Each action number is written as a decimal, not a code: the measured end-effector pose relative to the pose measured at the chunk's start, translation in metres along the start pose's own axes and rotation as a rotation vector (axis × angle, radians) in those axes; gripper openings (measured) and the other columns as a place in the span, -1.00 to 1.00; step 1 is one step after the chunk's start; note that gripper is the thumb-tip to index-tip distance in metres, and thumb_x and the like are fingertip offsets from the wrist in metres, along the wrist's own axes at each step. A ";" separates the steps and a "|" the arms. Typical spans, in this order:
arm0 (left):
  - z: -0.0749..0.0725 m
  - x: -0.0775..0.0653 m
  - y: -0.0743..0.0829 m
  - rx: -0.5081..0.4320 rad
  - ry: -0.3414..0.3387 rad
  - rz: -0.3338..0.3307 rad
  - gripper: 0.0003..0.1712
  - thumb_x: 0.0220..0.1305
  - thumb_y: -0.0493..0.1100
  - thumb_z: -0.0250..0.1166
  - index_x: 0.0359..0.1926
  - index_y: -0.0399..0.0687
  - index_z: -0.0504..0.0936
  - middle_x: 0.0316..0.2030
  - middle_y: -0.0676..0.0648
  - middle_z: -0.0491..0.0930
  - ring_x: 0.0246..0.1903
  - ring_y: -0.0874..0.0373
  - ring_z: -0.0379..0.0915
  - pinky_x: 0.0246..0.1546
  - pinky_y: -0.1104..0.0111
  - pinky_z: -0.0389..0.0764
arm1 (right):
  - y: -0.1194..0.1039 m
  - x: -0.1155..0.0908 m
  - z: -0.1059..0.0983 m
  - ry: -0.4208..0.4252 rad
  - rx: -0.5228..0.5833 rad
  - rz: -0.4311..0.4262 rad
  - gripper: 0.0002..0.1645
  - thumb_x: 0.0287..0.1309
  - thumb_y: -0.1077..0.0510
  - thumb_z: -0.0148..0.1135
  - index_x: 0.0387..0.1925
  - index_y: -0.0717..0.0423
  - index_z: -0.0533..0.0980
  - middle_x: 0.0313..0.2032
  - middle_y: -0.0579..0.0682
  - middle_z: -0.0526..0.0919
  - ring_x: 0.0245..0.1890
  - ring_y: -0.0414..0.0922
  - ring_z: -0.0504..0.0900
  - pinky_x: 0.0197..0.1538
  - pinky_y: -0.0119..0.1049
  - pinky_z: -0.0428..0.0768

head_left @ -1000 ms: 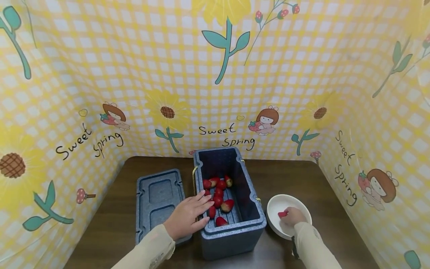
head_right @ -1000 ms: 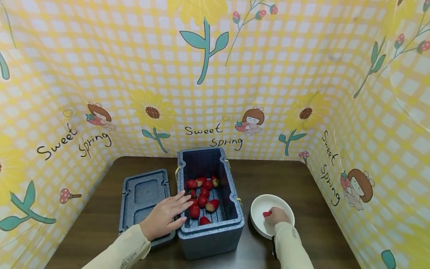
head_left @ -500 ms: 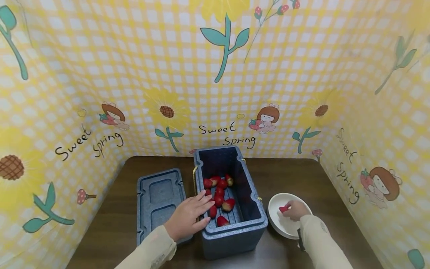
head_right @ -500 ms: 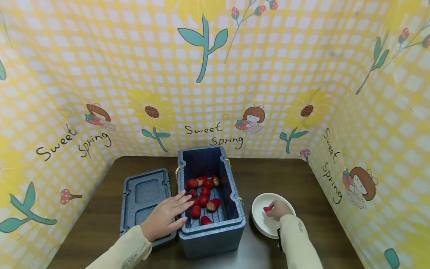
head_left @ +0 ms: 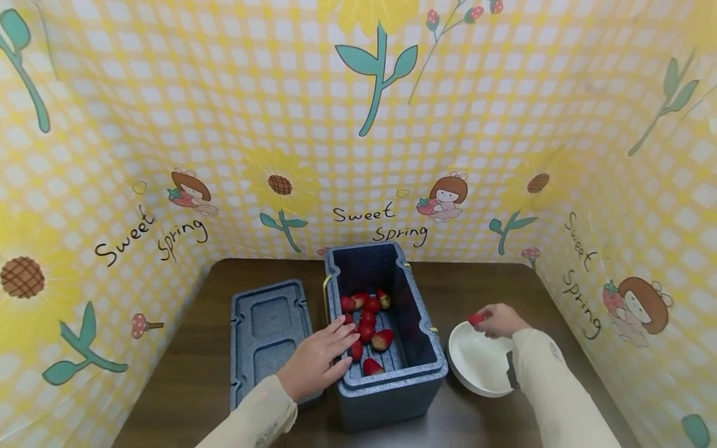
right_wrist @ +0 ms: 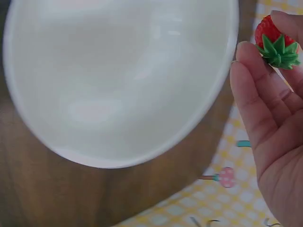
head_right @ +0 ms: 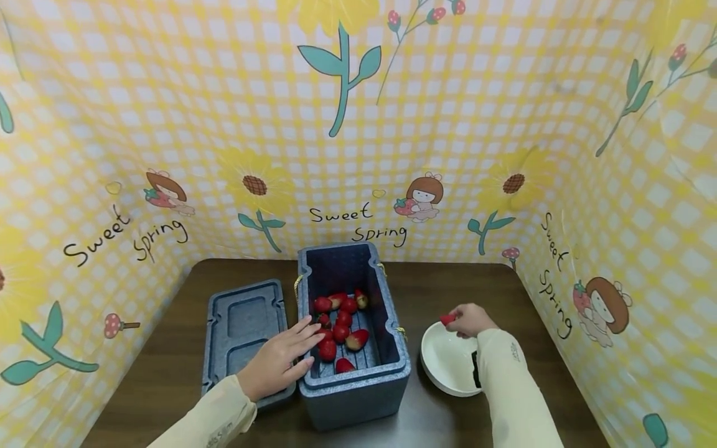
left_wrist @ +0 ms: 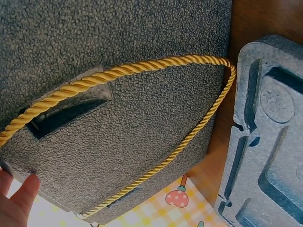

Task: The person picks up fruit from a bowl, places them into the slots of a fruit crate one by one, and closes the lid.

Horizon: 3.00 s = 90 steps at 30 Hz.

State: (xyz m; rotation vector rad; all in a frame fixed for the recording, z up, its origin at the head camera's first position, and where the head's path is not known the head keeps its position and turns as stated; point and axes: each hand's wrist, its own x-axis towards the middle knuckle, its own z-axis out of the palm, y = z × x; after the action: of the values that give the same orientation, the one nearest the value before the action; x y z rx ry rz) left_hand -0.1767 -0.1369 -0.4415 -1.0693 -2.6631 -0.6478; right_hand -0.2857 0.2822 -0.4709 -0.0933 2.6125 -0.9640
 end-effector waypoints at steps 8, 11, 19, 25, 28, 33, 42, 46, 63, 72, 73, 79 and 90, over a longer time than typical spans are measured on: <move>0.000 0.006 0.003 -0.009 0.003 -0.006 -0.52 0.31 -0.11 0.16 0.21 -0.19 0.52 0.24 -0.14 0.43 0.32 -0.07 0.20 0.18 0.01 0.35 | -0.035 -0.003 -0.036 0.050 -0.043 -0.096 -0.65 -0.03 0.22 0.30 -0.23 0.43 0.55 -0.48 0.01 0.64 -0.52 -0.17 0.57 -0.40 -0.31 0.56; 0.001 0.005 0.004 0.005 0.029 0.005 -0.53 0.28 -0.14 0.19 0.19 -0.20 0.54 0.22 -0.16 0.46 0.30 -0.10 0.24 0.15 0.00 0.38 | -0.045 0.001 -0.041 0.043 -0.075 -0.119 -0.63 0.01 0.18 0.31 -0.21 0.40 0.56 -0.47 0.02 0.63 -0.52 -0.16 0.54 -0.40 -0.31 0.54; 0.005 -0.002 0.004 0.012 0.064 -0.029 -0.54 0.29 -0.14 0.18 0.18 -0.19 0.55 0.22 -0.16 0.45 0.31 -0.09 0.23 0.14 0.02 0.40 | -0.075 0.013 -0.046 0.026 -0.106 -0.159 -0.60 0.03 0.12 0.32 -0.17 0.37 0.58 -0.47 0.02 0.65 -0.54 -0.15 0.53 -0.44 -0.33 0.51; 0.007 -0.002 0.004 0.025 0.080 -0.007 -0.54 0.29 -0.15 0.17 0.18 -0.20 0.55 0.22 -0.16 0.45 0.30 -0.09 0.24 0.14 0.03 0.40 | -0.105 0.018 -0.053 0.013 -0.111 -0.200 -0.64 0.05 0.15 0.30 -0.20 0.39 0.58 -0.55 0.05 0.62 -0.58 -0.18 0.52 -0.44 -0.35 0.52; 0.008 -0.001 0.003 0.024 0.076 -0.010 -0.54 0.28 -0.15 0.18 0.18 -0.20 0.55 0.22 -0.16 0.45 0.30 -0.10 0.24 0.15 0.03 0.39 | -0.127 0.024 -0.051 0.001 -0.125 -0.236 -0.65 0.06 0.16 0.28 -0.20 0.39 0.58 -0.55 0.03 0.63 -0.59 -0.15 0.56 -0.45 -0.36 0.52; 0.009 -0.004 0.002 0.010 0.063 -0.041 -0.54 0.28 -0.14 0.18 0.18 -0.18 0.55 0.22 -0.16 0.45 0.30 -0.10 0.24 0.15 0.01 0.38 | -0.164 0.033 -0.037 -0.015 -0.153 -0.251 -0.66 0.08 0.14 0.29 -0.17 0.33 0.59 -0.52 0.01 0.65 -0.58 -0.17 0.56 -0.43 -0.37 0.49; 0.007 -0.006 0.000 0.042 0.071 0.004 -0.55 0.30 -0.13 0.16 0.17 -0.19 0.56 0.21 -0.17 0.46 0.28 -0.11 0.27 0.13 0.02 0.41 | -0.210 0.047 -0.016 -0.041 -0.218 -0.269 -0.67 0.08 0.16 0.30 -0.12 0.27 0.61 -0.50 0.03 0.64 -0.60 -0.21 0.48 -0.48 -0.41 0.44; 0.007 -0.007 0.001 0.023 0.049 -0.017 -0.54 0.30 -0.13 0.17 0.18 -0.18 0.55 0.22 -0.16 0.46 0.28 -0.10 0.27 0.14 0.01 0.40 | -0.235 0.052 -0.002 -0.047 -0.310 -0.293 -0.67 0.09 0.15 0.30 -0.12 0.24 0.62 -0.46 0.01 0.63 -0.57 -0.20 0.47 -0.43 -0.40 0.44; 0.007 -0.003 0.001 -0.002 0.050 -0.020 -0.56 0.31 -0.14 0.17 0.17 -0.16 0.57 0.21 -0.13 0.47 0.31 -0.04 0.24 0.14 0.03 0.41 | -0.229 0.080 0.079 -0.007 -0.302 -0.240 -0.70 -0.07 0.20 0.41 -0.22 0.20 0.67 -0.37 -0.03 0.69 -0.45 -0.17 0.56 -0.30 -0.33 0.55; 0.006 -0.008 0.001 0.027 0.095 -0.021 -0.57 0.23 -0.18 0.23 0.13 -0.16 0.60 0.19 -0.11 0.49 0.27 -0.05 0.29 0.09 0.03 0.45 | -0.221 0.086 0.114 -0.014 -0.300 -0.265 -0.74 -0.09 0.20 0.41 -0.28 0.20 0.67 -0.37 0.00 0.70 -0.35 -0.12 0.61 -0.19 -0.27 0.58; 0.006 -0.009 0.001 0.028 0.098 -0.021 -0.57 0.23 -0.19 0.23 0.13 -0.16 0.60 0.18 -0.11 0.50 0.27 -0.05 0.29 0.08 0.03 0.45 | -0.220 0.087 0.117 -0.012 -0.291 -0.265 -0.75 -0.08 0.19 0.41 -0.29 0.20 0.67 -0.37 0.00 0.70 -0.35 -0.12 0.61 -0.19 -0.26 0.58; 0.008 -0.001 0.000 0.004 0.067 -0.018 -0.56 0.29 -0.16 0.18 0.18 -0.15 0.56 0.22 -0.12 0.45 0.31 -0.04 0.23 0.12 0.01 0.42 | -0.214 0.089 0.111 0.050 -0.221 -0.257 -0.66 0.03 0.17 0.36 -0.13 0.24 0.63 -0.18 0.08 0.69 -0.14 -0.02 0.63 -0.02 -0.18 0.55; -0.024 0.013 -0.017 -0.475 0.124 -0.342 -0.54 0.40 -0.20 0.09 0.25 -0.29 0.44 0.27 -0.26 0.34 0.31 -0.22 0.16 0.22 -0.11 0.22 | -0.286 0.046 0.062 -0.176 0.604 -0.154 -0.50 0.33 0.16 0.07 0.27 0.21 0.39 0.06 0.24 0.57 -0.03 0.06 0.62 -0.02 -0.20 0.59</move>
State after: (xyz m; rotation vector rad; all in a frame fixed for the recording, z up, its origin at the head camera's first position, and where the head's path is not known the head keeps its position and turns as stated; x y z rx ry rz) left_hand -0.1977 -0.1515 -0.4210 -0.6289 -2.6671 -1.4159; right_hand -0.3239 0.0160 -0.3455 -0.2148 2.0780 -1.6695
